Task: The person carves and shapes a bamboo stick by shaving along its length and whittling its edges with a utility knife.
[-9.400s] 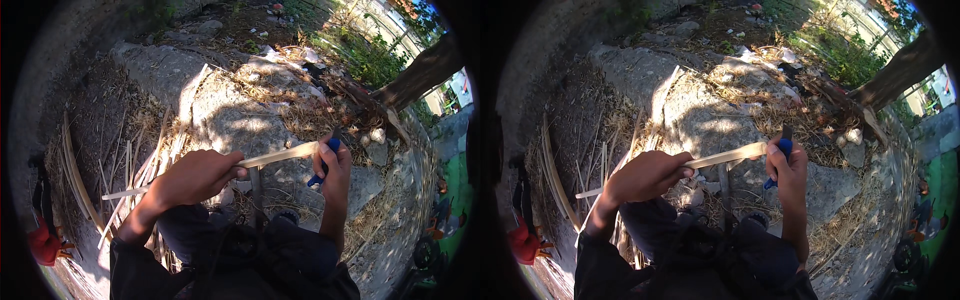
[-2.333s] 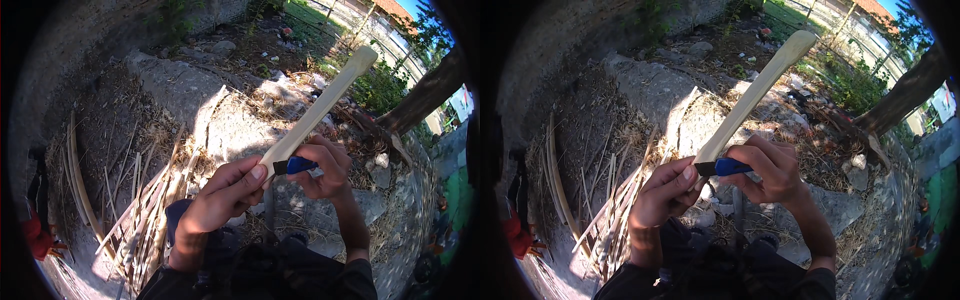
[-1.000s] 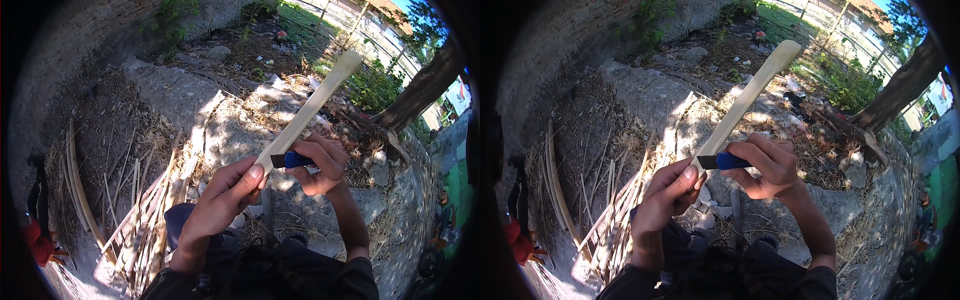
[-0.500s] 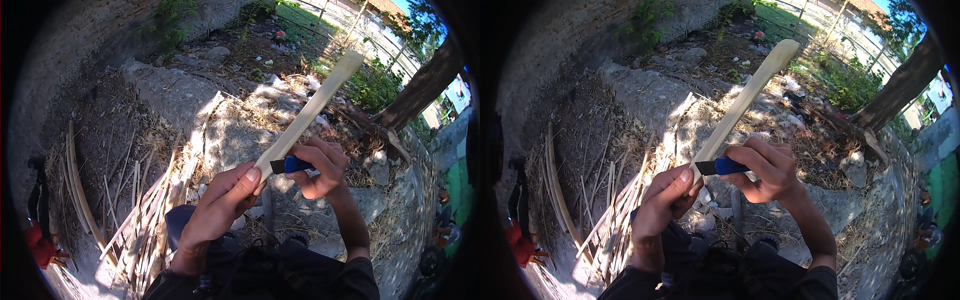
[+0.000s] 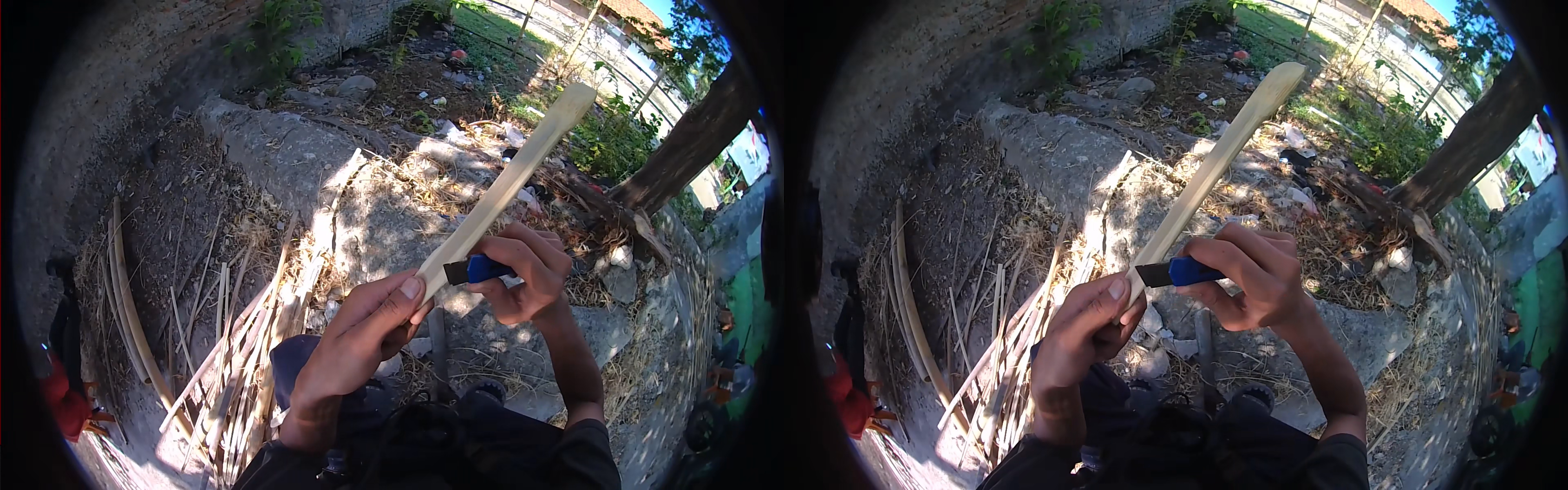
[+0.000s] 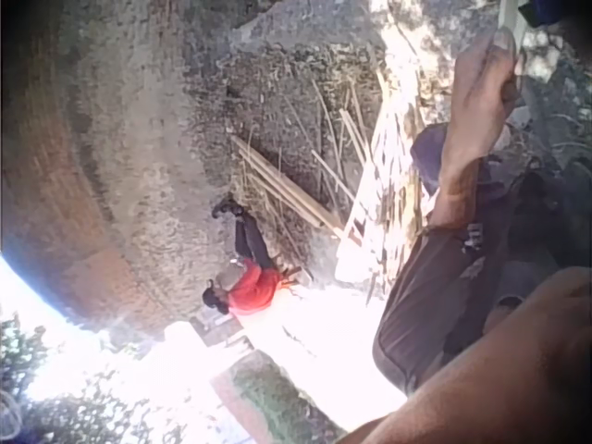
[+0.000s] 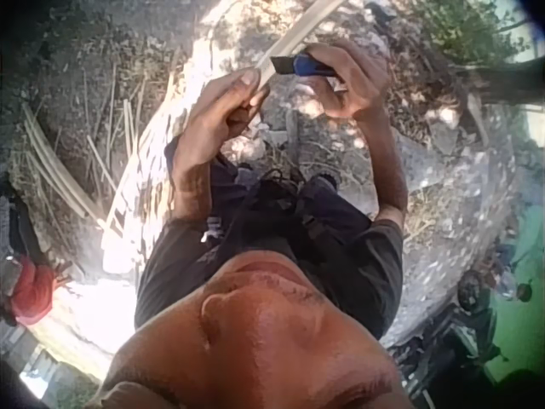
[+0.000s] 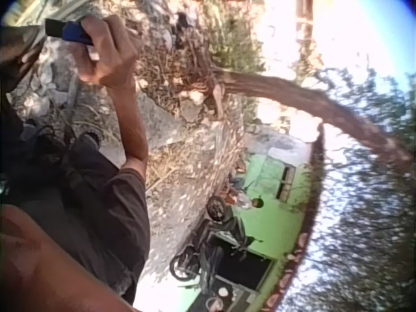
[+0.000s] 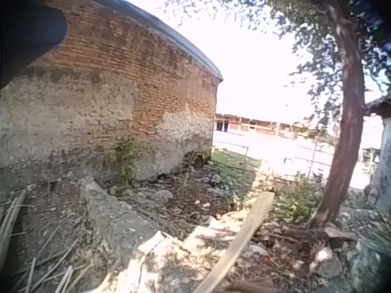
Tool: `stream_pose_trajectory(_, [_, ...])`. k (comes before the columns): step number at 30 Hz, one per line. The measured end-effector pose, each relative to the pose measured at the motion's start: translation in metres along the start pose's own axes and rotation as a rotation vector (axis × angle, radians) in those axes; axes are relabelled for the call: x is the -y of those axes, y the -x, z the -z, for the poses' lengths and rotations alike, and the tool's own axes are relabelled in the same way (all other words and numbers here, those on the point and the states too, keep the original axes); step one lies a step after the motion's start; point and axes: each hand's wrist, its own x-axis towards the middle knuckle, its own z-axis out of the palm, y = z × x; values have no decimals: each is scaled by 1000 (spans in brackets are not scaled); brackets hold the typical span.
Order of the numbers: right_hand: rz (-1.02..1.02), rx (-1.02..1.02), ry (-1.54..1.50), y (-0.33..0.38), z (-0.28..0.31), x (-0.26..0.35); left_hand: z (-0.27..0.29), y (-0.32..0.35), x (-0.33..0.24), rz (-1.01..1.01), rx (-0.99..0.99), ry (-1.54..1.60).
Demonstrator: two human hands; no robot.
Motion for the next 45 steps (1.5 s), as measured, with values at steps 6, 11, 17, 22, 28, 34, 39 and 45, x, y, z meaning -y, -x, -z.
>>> stream_pose_trajectory(6, [18, 2, -17, -1, 3, 2, 1, -1, 4, -16, 19, -31])
stream_pose_trajectory(11, [27, 19, 7, -5, 7, 6, 1, 3, 3, -37, 33, -28])
stream_pose_trajectory(17, [4, 6, 13, -4, 7, 9, -1, 4, 3, -35, 28, -1])
stream_pose_trajectory(22, [8, -19, 39, -4, 7, 7, 1, 1, 5, -64, 54, 17])
stream_pose_trajectory(28, [-68, -68, 74, -12, 14, 7, -1, 6, 5, -113, 39, -32])
stream_pose_trajectory(34, [20, -63, 33, -5, 4, 9, -1, 2, 7, -124, 54, -67])
stream_pose_trajectory(39, [-5, -50, 24, -5, 6, 9, -5, 2, 3, -123, 29, -41])
stream_pose_trajectory(45, [-43, -73, 86, -5, 11, 10, -8, -3, 17, -395, -36, -444])
